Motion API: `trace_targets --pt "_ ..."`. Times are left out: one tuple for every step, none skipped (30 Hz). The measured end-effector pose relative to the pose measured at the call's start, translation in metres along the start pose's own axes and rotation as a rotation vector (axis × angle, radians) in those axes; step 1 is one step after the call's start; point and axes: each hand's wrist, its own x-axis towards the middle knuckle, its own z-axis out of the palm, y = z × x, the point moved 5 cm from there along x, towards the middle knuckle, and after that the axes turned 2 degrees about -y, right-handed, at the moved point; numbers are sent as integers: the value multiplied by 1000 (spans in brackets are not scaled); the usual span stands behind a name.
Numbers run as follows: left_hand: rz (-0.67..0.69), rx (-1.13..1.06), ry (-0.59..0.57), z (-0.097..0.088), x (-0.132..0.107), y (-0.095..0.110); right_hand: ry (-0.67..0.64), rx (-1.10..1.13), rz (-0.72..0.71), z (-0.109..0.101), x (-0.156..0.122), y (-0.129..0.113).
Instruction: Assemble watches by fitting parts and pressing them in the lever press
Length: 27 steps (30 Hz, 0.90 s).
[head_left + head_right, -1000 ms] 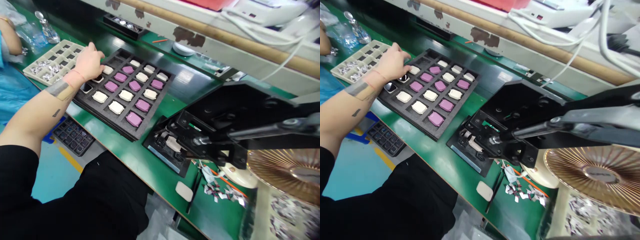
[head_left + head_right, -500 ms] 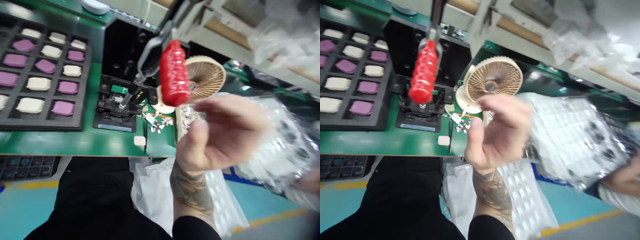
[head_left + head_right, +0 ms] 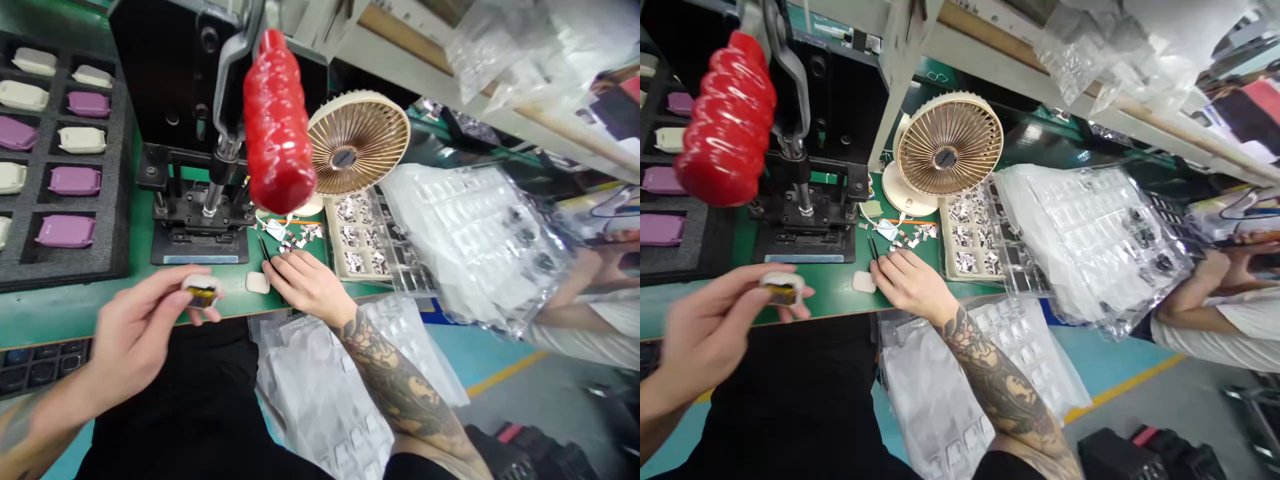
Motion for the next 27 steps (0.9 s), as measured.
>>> trace_targets --pt "-42 -89 -51 16 10 -8 38 -4 -45 -1 -1 4" --pt "-80 -184 -101 31 19 -16 61 2 -69 -1 -2 9" --pt "-108 -270 -140 44 28 -22 75 17 -73 -1 -5 13" --pt "-122 -333 -156 53 34 -27 98 41 -65 -1 -7 16" --pt "-131 -365 -159 59 38 -30 151 77 -32 -2 -9 18" --pt "-135 -374 -152 62 40 -33 231 128 37 -5 -11 18" --pt "-140 -367 -139 64 40 -35 345 198 139 -9 -13 18" --pt "-144 -350 -127 64 39 -36 495 289 264 -14 -14 17" --pt "-145 -329 -118 65 37 -37 654 398 395 -18 -16 14" --pt "-141 -309 -114 65 35 -38 786 518 511 -20 -16 10" --pt "-133 -291 -111 65 33 -38 876 640 596 -19 -13 3" --pt "-127 -275 -110 65 32 -38 923 754 644 -18 -7 -4" --pt "-122 -264 -110 66 30 -39 932 849 668 -17 1 -11" --pt "-117 -258 -108 66 30 -39 909 922 676 -15 10 -16" --pt "-112 -257 -101 66 29 -39 881 974 673 -14 17 -21" --pt "-106 -258 -92 66 29 -40 863 1008 666 -13 23 -23" --pt "-100 -261 -83 66 30 -40 854 1026 658 -12 27 -24" --pt "-94 -263 -75 66 30 -40 844 1036 649 -12 29 -24" --pt "-88 -265 -72 66 30 -40 839 1039 641 -11 30 -24" --pt "-87 -264 -71 65 30 -40 836 1039 638 -10 30 -23" --pt "-84 -262 -73 65 29 -41 834 1037 639 -10 29 -23" --pt "-81 -259 -75 65 29 -41 832 1035 641 -9 28 -22" --pt "-78 -255 -77 65 29 -42 831 1035 643 -9 27 -22" --pt "-72 -252 -79 65 28 -43 830 1038 644 -10 27 -22" --pt "-67 -248 -82 65 27 -43 825 1047 650 -10 27 -22" --pt "-63 -244 -83 65 27 -44 814 1065 662 -10 26 -22" --pt "-60 -240 -83 65 27 -45 801 1088 679 -9 26 -21"
